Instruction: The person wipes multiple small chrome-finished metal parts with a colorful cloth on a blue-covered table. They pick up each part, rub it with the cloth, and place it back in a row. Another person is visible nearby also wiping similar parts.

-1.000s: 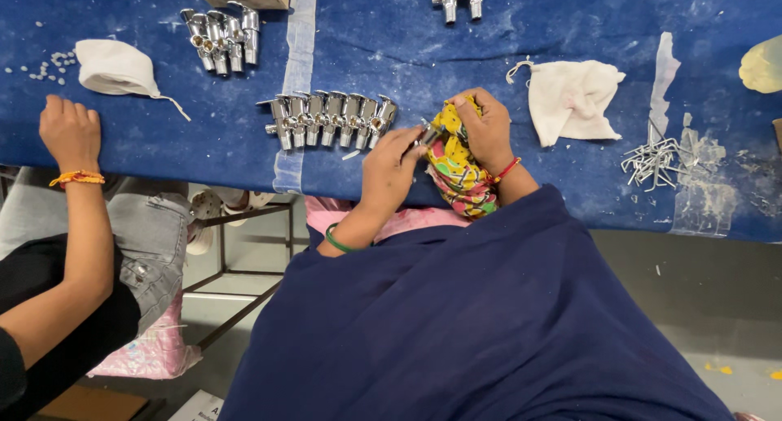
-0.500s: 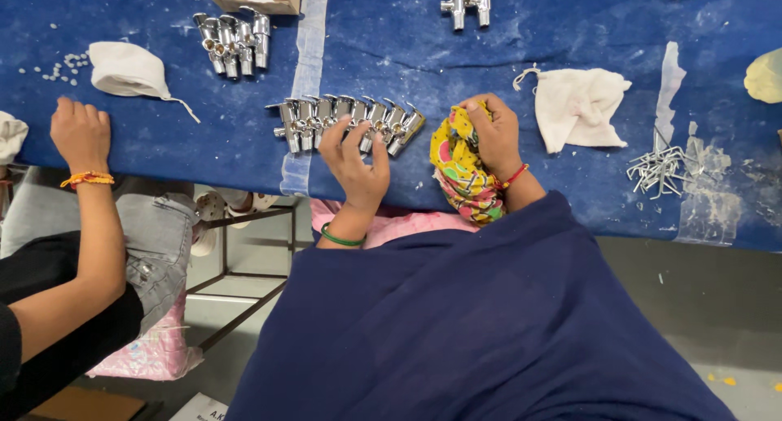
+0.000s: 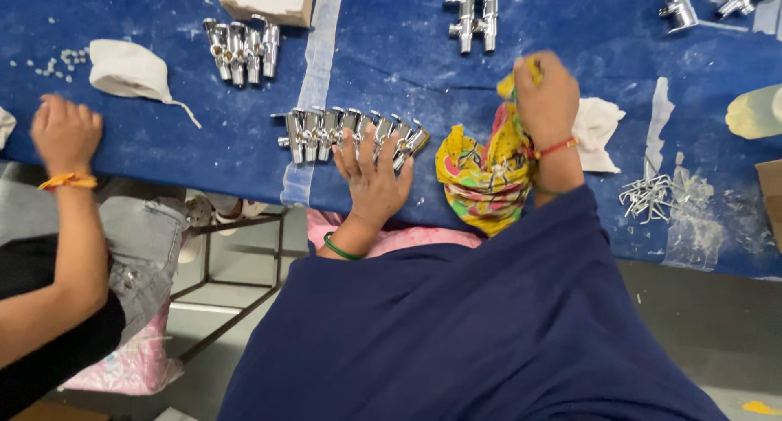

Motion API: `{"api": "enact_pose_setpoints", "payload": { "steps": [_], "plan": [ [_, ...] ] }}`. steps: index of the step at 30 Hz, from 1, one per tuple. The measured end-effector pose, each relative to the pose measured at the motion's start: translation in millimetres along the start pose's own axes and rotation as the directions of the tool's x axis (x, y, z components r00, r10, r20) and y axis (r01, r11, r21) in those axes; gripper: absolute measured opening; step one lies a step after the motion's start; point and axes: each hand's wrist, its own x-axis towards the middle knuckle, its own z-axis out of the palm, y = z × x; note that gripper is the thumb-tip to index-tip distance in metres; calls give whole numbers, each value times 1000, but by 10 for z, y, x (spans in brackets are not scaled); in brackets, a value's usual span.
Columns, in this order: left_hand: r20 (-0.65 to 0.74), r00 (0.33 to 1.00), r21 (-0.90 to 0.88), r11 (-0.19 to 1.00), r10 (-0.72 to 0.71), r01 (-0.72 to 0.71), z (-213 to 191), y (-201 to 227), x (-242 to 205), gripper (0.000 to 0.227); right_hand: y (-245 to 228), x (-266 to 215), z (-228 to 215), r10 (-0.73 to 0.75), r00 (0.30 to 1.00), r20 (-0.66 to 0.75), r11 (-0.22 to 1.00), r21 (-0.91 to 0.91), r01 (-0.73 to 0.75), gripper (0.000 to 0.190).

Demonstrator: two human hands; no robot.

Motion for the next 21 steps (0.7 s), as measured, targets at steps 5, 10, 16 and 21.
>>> {"api": "enact_pose_setpoints", "payload": {
  "steps": [5,10,16,21],
  "plan": [
    [21,997,-18,997,71,-70,22,17,29,47,-345,725,430,-167,934,-317,949,207,240,43],
    [54,995,3,996,86,-86,-6,27,55,47,-527,870,967,-405,914,-38,887,-259,382,53],
    [39,996,-11,997,81,-80,-14,37,67,45,-311,582,1035,-353,931,94,902,-229,366,40],
    [14,997,-20,997,79,-78,7,25,92,45,-76,183,749,-506,861,-53,858,-132,496,49]
  ]
}}
